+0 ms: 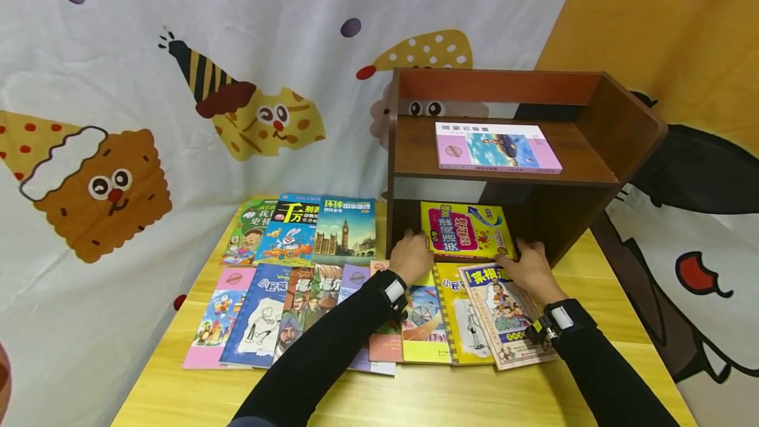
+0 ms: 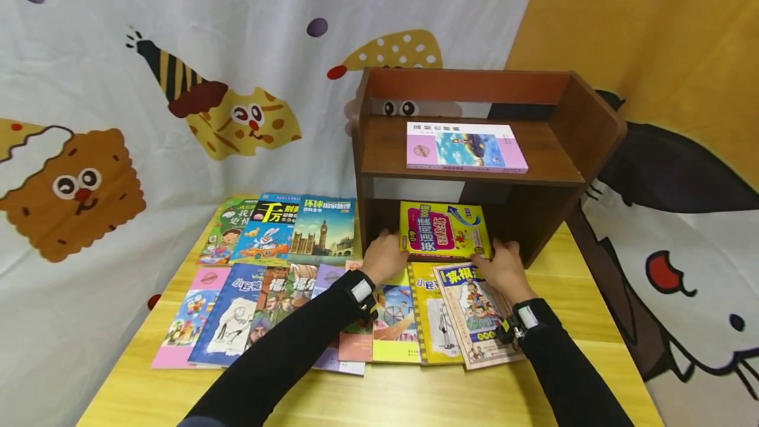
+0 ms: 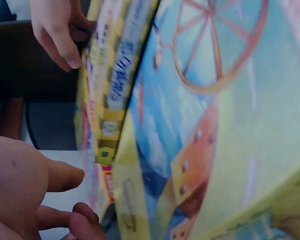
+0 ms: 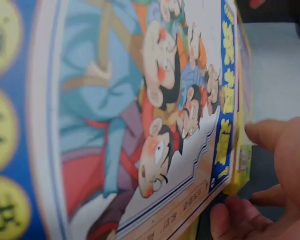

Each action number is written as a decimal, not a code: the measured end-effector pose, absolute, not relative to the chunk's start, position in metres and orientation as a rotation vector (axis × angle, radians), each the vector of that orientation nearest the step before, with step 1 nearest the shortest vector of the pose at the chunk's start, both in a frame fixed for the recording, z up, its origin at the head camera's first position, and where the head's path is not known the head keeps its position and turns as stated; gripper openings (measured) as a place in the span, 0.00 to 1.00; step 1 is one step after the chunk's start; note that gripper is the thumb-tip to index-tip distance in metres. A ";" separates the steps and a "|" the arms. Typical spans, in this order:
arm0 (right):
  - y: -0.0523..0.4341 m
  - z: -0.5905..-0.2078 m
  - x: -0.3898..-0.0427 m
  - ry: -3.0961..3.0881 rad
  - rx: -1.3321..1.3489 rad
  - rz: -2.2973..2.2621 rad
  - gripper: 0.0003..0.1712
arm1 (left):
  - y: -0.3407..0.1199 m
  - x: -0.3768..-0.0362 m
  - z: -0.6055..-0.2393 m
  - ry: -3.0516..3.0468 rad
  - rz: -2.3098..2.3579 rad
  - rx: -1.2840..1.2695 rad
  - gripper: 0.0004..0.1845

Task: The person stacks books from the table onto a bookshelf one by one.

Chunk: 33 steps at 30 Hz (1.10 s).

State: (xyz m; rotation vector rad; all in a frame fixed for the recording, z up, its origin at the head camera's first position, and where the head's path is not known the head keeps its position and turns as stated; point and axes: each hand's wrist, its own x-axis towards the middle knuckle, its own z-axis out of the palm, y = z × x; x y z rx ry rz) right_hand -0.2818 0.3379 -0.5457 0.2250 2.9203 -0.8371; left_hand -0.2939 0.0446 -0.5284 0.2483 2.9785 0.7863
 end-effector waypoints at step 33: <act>0.359 -0.546 -0.211 2.724 0.265 -0.809 0.49 | -0.044 -0.217 -0.528 2.859 0.884 0.575 0.14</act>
